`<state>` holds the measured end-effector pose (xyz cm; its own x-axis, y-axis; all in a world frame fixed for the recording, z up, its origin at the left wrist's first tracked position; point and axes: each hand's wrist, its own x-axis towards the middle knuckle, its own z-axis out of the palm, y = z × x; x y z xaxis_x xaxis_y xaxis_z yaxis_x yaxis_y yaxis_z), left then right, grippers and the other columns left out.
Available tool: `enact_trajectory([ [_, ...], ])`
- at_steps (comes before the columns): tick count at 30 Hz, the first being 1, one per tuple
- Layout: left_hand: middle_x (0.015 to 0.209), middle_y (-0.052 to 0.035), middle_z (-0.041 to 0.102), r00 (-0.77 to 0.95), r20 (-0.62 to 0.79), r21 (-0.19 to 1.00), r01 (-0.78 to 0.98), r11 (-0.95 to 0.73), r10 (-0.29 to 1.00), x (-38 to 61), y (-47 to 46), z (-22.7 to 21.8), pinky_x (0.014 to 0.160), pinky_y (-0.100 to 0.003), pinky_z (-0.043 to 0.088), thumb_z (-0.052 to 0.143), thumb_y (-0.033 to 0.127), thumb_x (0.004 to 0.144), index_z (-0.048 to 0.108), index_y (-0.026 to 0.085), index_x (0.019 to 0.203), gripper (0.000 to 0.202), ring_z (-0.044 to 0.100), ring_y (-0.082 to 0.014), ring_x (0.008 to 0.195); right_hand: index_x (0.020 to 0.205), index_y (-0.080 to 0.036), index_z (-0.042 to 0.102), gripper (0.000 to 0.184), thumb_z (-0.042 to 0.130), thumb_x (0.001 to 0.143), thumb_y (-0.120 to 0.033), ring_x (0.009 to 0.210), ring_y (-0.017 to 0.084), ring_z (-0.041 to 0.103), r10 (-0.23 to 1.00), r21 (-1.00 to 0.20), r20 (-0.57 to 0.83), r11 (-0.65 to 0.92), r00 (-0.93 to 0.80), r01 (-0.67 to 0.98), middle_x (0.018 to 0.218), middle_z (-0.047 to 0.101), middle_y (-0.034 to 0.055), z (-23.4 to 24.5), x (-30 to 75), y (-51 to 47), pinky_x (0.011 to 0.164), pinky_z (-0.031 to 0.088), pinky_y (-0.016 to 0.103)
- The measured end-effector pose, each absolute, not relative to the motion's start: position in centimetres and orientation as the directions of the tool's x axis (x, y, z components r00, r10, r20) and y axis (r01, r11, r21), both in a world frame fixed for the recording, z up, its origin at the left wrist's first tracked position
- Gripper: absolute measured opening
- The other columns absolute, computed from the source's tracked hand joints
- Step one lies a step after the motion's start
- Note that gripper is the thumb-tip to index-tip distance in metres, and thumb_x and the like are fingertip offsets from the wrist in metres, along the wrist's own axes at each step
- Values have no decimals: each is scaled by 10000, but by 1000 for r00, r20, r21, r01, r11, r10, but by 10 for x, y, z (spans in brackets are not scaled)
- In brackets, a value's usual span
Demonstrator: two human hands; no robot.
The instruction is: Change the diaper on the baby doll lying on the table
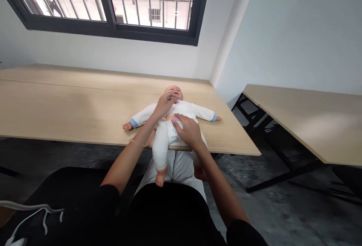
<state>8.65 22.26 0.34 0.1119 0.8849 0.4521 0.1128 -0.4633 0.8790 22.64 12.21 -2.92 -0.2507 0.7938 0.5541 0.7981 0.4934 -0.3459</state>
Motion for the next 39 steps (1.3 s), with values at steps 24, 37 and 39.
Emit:
enact_trajectory([
  [24, 1461, -155, 563, 130, 245, 498, 833, -240, 961, 23, 142, -64, 1121, -560, 326, 508, 214, 929, 630, 178, 1257, 352, 422, -374, 1396, 1292, -120, 668, 385, 450, 1046, -320, 1295, 270, 598, 801, -361, 562, 461, -205, 811, 1354, 657, 101, -31, 224, 113, 1110, 459, 415],
  [37, 683, 24, 516, 11, 434, 850, 325, -413, 901, 11, 150, -79, 657, -267, 381, 628, 207, 824, 445, 210, 777, 189, 498, -159, 658, 1261, -155, 676, 386, 458, 1027, -372, 1251, 278, 613, 822, -469, 556, 433, -123, 770, 1328, 673, 104, -35, 223, 113, 1107, 447, 448],
  [39, 627, 48, 500, -26, 381, 912, 174, -371, 924, 11, 151, -81, 583, -245, 353, 663, 219, 806, 453, 214, 822, 211, 463, -135, 562, 1258, -160, 675, 380, 459, 1026, -370, 1252, 275, 613, 820, -475, 559, 437, -122, 764, 1319, 677, 103, -35, 224, 113, 1105, 448, 446],
])
